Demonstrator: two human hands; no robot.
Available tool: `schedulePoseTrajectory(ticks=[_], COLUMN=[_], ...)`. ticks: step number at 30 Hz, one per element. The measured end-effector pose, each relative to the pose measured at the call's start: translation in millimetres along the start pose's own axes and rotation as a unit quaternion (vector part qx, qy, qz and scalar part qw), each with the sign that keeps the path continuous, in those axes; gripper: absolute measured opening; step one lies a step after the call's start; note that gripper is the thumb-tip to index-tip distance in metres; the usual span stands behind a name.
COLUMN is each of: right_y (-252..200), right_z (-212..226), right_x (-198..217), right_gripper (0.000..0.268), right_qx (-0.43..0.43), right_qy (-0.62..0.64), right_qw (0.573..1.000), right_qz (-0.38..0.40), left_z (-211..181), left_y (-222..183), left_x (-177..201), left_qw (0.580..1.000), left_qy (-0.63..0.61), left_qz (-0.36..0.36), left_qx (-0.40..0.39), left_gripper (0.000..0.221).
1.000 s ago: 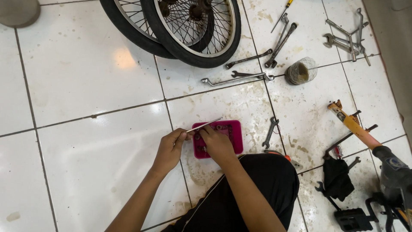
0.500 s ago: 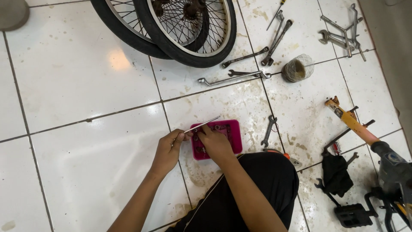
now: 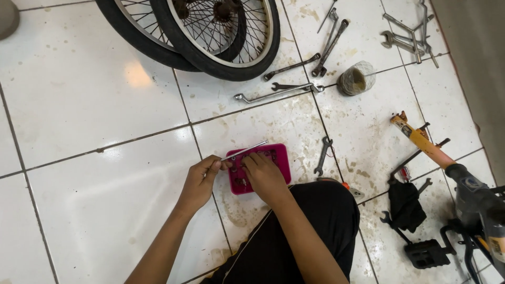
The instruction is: Securing and adjusting the handlebar components on a bicycle frame using a hand tool while sitting on the floor.
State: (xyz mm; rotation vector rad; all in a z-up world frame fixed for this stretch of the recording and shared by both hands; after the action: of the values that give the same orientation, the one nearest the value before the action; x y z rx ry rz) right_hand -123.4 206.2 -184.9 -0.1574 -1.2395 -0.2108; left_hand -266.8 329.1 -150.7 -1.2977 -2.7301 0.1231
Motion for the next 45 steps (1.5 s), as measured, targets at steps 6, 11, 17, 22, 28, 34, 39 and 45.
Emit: schedulePoseTrajectory(ticks=[6,11,17,22,28,34,39,45], right_y=[-21.0,-59.8,-124.8,-190.1,-266.3,-305.9,-306.6,-300.4], right_z=[-3.9,-11.0,-16.6,-26.3,-56.4,-79.1,-90.9,-89.5], right_x=[64.7,142.8,241.8,298.7,353.3,382.2,372.0,350.8], right_gripper=[0.013,0.013,0.01,0.007,0.016,0.01,0.013,0.014], right_qx=[-0.109,-0.164,-0.15,-0.154,-0.189,-0.347,-0.258,-0.241], right_qy=[0.173,0.217,0.108,-0.004,-0.056,-0.055,-0.024,-0.017], right_qw=[0.975,0.958,0.974,0.981,0.975,0.915,0.903,0.898], right_qz=[-0.086,-0.09,-0.129,-0.116,-0.101,-0.2,-0.342,-0.367], left_z=[-9.0,-23.5,-70.9,-122.0,-173.2,-196.4,-182.4,-200.3], left_y=[-5.5,-0.3,4.7,-3.2,-22.9,-17.2,7.9,7.9], left_x=[-8.0,-37.9,-105.8,-171.1,-243.9,-295.0,-337.8,-362.8], left_qw=[1.0,0.996,0.977,0.956,0.931,0.894,0.925,0.92], left_qy=[-0.005,-0.015,-0.039,-0.08,-0.078,-0.132,-0.125,-0.103], left_qz=[0.018,0.052,0.126,0.193,0.311,0.4,0.306,0.318], left_qx=[-0.007,-0.067,-0.167,-0.206,-0.176,-0.154,-0.189,-0.205], left_gripper=[0.034,0.036,0.035,0.034,0.029,0.033,0.038,0.018])
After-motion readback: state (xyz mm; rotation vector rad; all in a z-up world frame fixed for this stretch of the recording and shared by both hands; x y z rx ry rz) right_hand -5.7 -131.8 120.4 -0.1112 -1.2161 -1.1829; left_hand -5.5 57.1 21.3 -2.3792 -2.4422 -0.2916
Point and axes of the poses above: each hand's wrist, its own y-axis towards the middle knuckle, its own x-axis out of the back of the hand, z = x × y, the point moved 3 cm from there along y, towards the middle knuckle, and after that the axes turned 2 degrees about -x, right-handed, at the moved point
